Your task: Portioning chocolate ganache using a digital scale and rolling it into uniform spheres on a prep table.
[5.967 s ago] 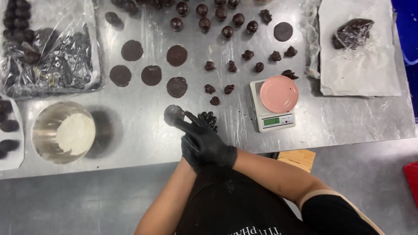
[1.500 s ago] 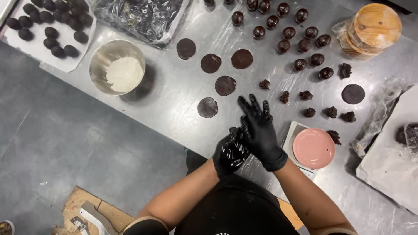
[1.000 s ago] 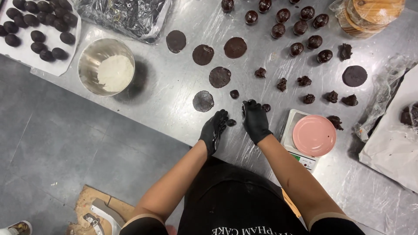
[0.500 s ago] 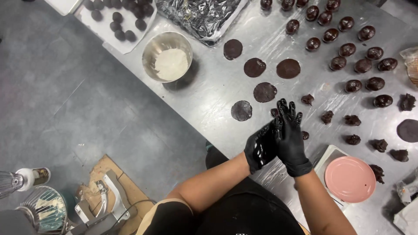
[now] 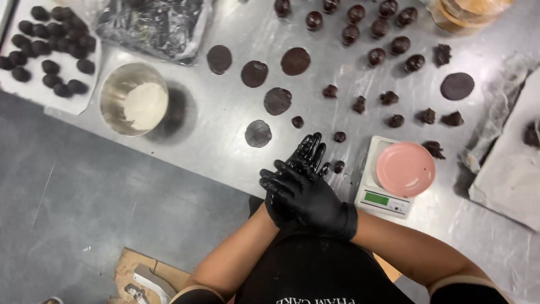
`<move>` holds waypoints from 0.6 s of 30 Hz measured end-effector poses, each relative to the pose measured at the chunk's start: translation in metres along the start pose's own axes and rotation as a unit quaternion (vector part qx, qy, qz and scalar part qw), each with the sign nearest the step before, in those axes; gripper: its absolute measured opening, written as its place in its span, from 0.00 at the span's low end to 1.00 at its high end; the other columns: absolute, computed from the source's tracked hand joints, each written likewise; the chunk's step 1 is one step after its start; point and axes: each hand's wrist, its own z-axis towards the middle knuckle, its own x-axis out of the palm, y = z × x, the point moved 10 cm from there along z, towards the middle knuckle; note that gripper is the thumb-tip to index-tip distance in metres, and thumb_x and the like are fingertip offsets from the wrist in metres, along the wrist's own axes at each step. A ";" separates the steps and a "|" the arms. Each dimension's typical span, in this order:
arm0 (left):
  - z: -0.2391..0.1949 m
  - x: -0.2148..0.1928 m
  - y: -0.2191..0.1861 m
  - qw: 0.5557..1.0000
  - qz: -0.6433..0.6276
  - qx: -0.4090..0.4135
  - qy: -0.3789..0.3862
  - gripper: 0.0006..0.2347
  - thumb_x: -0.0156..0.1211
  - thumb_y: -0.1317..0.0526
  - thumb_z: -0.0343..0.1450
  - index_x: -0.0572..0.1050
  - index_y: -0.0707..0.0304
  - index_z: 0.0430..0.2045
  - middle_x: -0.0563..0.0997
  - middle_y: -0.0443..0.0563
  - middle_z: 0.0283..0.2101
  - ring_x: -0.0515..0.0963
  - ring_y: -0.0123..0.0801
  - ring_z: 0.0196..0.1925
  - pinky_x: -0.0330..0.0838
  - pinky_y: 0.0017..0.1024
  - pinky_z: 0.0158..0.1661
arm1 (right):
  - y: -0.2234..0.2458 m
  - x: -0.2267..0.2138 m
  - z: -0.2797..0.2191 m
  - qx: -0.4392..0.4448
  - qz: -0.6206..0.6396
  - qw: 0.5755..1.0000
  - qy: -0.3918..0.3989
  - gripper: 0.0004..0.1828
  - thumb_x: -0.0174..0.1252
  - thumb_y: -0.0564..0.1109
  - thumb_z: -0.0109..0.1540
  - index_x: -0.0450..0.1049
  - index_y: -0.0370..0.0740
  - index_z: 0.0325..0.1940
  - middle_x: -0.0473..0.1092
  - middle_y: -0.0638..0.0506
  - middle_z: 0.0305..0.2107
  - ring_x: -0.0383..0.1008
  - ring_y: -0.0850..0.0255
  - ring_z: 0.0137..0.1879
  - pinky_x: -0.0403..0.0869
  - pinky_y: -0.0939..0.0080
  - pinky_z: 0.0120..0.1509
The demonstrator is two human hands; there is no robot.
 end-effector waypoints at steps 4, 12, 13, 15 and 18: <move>-0.014 -0.048 0.039 0.953 0.303 0.019 0.026 0.24 0.44 0.62 0.80 0.54 0.70 0.73 0.65 0.59 0.71 0.67 0.41 0.70 0.63 0.35 0.68 | -0.012 -0.030 0.017 0.051 -0.044 0.997 -0.025 0.37 0.55 0.37 0.59 0.60 0.37 0.74 0.61 0.41 0.70 0.55 0.41 0.78 0.49 0.31 0.79; 0.009 0.015 -0.017 0.990 -0.139 0.008 0.026 0.26 0.31 0.49 0.83 0.52 0.65 0.74 0.60 0.57 0.75 0.63 0.40 0.72 0.55 0.36 0.71 | 0.001 -0.017 -0.001 0.017 0.057 0.997 -0.058 0.34 0.55 0.39 0.64 0.58 0.37 0.75 0.59 0.40 0.71 0.55 0.40 0.79 0.53 0.35 0.83; 0.014 0.002 -0.003 0.991 -0.129 -0.016 0.009 0.26 0.30 0.49 0.83 0.51 0.64 0.75 0.59 0.56 0.75 0.61 0.40 0.73 0.54 0.36 0.71 | 0.001 -0.027 0.010 0.023 0.053 0.996 -0.064 0.34 0.55 0.39 0.63 0.59 0.35 0.75 0.59 0.39 0.71 0.55 0.40 0.79 0.53 0.35 0.82; 0.017 -0.014 0.011 0.992 -0.122 -0.039 -0.011 0.26 0.30 0.48 0.82 0.50 0.62 0.75 0.57 0.56 0.75 0.59 0.39 0.74 0.52 0.37 0.72 | -0.012 -0.041 0.028 0.028 0.052 0.996 -0.067 0.34 0.54 0.40 0.63 0.60 0.34 0.74 0.59 0.37 0.70 0.56 0.39 0.78 0.54 0.35 0.81; 0.014 -0.014 0.013 0.990 -0.112 -0.072 -0.042 0.26 0.29 0.48 0.82 0.49 0.60 0.76 0.54 0.56 0.76 0.56 0.39 0.76 0.50 0.37 0.73 | -0.120 -0.057 0.026 0.233 0.190 0.936 -0.182 0.25 0.48 0.37 0.70 0.65 0.38 0.74 0.60 0.35 0.71 0.60 0.40 0.78 0.63 0.47 0.78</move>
